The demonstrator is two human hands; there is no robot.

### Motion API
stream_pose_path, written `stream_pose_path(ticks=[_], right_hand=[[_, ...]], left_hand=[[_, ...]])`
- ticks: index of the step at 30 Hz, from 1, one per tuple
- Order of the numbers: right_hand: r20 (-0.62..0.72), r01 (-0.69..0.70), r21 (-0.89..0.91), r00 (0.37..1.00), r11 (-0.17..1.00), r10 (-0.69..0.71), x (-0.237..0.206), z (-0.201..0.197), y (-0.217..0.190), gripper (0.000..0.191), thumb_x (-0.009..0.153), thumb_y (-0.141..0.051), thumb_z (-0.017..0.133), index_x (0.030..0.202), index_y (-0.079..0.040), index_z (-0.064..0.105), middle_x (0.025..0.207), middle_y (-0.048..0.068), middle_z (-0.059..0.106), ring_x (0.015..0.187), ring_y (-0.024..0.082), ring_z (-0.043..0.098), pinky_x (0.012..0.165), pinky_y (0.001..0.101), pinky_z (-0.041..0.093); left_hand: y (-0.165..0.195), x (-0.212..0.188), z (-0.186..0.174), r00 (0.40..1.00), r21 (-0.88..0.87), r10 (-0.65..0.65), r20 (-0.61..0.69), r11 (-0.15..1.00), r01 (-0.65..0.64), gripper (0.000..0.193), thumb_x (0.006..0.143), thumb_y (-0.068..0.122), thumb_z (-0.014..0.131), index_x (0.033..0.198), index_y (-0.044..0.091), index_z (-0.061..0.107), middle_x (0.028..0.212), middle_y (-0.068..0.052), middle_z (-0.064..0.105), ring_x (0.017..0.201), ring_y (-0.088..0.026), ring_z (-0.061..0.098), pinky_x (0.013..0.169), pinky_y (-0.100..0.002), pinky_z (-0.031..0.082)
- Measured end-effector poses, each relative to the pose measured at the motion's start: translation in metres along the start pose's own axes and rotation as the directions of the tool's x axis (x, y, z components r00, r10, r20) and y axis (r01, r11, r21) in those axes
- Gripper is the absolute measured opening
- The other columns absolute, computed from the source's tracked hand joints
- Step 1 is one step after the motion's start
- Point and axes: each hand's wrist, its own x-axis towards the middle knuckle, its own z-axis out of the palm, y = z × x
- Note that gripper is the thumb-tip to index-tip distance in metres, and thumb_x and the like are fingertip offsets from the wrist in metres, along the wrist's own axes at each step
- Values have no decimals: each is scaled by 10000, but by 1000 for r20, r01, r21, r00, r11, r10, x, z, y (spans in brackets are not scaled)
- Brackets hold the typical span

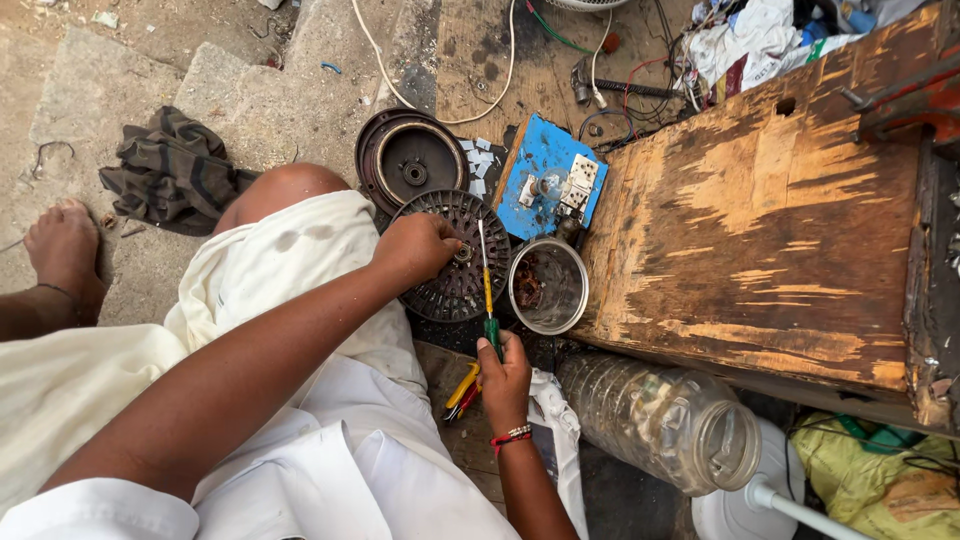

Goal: The person sits on stone steps repairing an electric fan motor. They use a screwdriver to scrape and pry material from the fan's rotor windings, collect debris in a metal bowl, handle the rotor cage and other fan parts, and finally wipe a fan component with a cloth.

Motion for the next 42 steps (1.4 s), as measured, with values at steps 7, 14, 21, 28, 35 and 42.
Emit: stream_pose_path(ticks=[7,14,21,28,35,42], right_hand=[[-22,-41,172,999,984,45,17,-11,-2,245,954,-193,669,1141,-45,615,755,-14,600,543,48,514,484,231,434],[-6,-5,305,1000,952,7,19,-17,3,221,978,-161,664,1154,-38,609,780,-10,590,576,47,515,512,216,426],[17,26,333,999,943,-34,13,-22,6,218,981,-161,663,1155,-39,614,774,-7,585,576,52,509,502,216,400],[-42,113,302,994,947,-105,0,-33,13,221,981,-160,675,1145,-23,619,822,-2,611,640,60,541,566,226,461],[-66,111,314,993,943,-95,-11,-38,22,234,974,-164,676,1147,-18,617,832,4,622,656,66,562,565,236,476],[-44,107,314,994,943,-98,-1,-35,21,202,980,-147,670,1131,-22,623,819,4,615,626,68,540,560,242,466]], left_hand=[[4,-4,12,987,135,83,-141,989,-64,182,875,282,722,912,108,759,876,-163,738,846,-377,709,759,-496,554],[-39,-26,10,985,165,167,-50,974,-156,246,922,284,686,946,39,680,875,-200,727,828,-412,692,743,-520,537],[-48,-21,-8,961,-633,-9,275,751,188,479,1019,492,556,1053,26,660,901,-41,749,672,-153,670,555,-300,476],[-13,-19,-3,774,418,604,-188,763,-494,742,724,396,829,1345,86,565,1267,-196,671,1067,-377,635,812,-462,538],[-12,-42,2,941,259,324,100,905,-339,661,879,276,722,1483,143,490,1202,-114,721,1176,-331,649,970,-496,497],[-3,-47,-6,777,75,597,-200,800,-596,755,826,197,713,1488,-2,408,1250,-312,635,1049,-448,651,824,-470,534]])
